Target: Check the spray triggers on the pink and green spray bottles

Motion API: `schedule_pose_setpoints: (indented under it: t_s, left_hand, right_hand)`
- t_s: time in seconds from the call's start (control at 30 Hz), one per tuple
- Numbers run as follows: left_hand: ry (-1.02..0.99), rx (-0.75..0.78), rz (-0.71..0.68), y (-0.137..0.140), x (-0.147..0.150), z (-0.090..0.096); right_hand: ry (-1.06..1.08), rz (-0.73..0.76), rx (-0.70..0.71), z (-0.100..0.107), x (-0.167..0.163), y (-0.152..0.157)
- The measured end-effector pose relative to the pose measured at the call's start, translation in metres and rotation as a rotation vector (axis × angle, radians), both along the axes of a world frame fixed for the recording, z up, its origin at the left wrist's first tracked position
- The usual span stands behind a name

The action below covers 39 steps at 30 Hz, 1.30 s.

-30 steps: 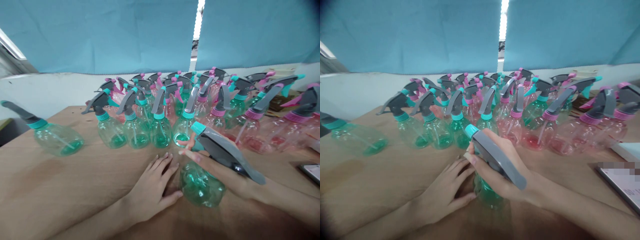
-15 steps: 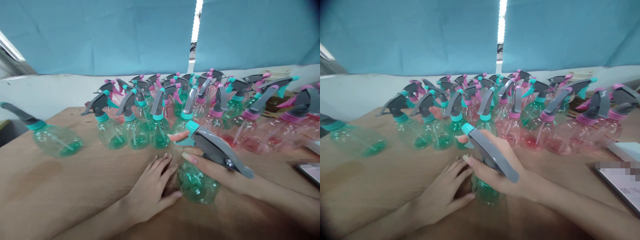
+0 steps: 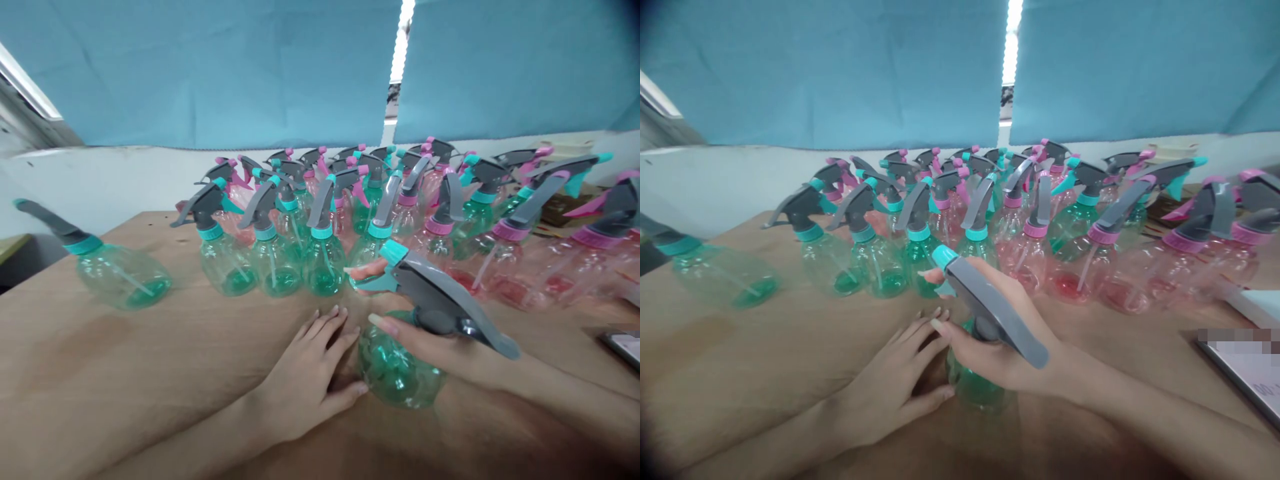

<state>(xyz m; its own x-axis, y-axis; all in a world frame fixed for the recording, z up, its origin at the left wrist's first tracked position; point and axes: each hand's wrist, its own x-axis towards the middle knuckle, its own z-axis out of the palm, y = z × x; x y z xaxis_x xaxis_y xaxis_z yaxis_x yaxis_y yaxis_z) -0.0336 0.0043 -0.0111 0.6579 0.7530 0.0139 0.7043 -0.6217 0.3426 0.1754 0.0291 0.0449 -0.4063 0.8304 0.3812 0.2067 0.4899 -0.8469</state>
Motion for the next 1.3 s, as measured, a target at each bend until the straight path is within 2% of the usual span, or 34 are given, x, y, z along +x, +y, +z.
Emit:
schedule_pose_setpoints:
  t_s: [0.13,0.4,0.6,0.77,0.97,1.3]
  left_hand:
    - [0.024,0.008,-0.008,0.0,-0.001,-0.002]
    - [-0.013,0.014,0.0,0.001,-0.002,-0.004]
    - [-0.001,0.025,-0.003,0.001,-0.001,-0.005]
    - [0.029,0.017,0.0,0.001,-0.001,-0.002]
    - [0.052,0.0,-0.005,0.001,-0.001,0.001]
    - [0.059,0.008,-0.014,0.002,0.0,-0.001]
  right_hand:
    - [-0.012,0.024,-0.03,0.0,0.0,0.001]
    - [-0.02,0.051,0.138,-0.001,0.002,0.004]
    - [0.024,0.099,0.099,-0.007,0.002,0.004]
    - [-0.001,0.134,0.015,-0.009,0.005,0.004]
    - [0.018,0.148,0.059,-0.007,0.006,0.003]
    - [-0.034,-0.007,0.144,-0.016,0.0,0.004]
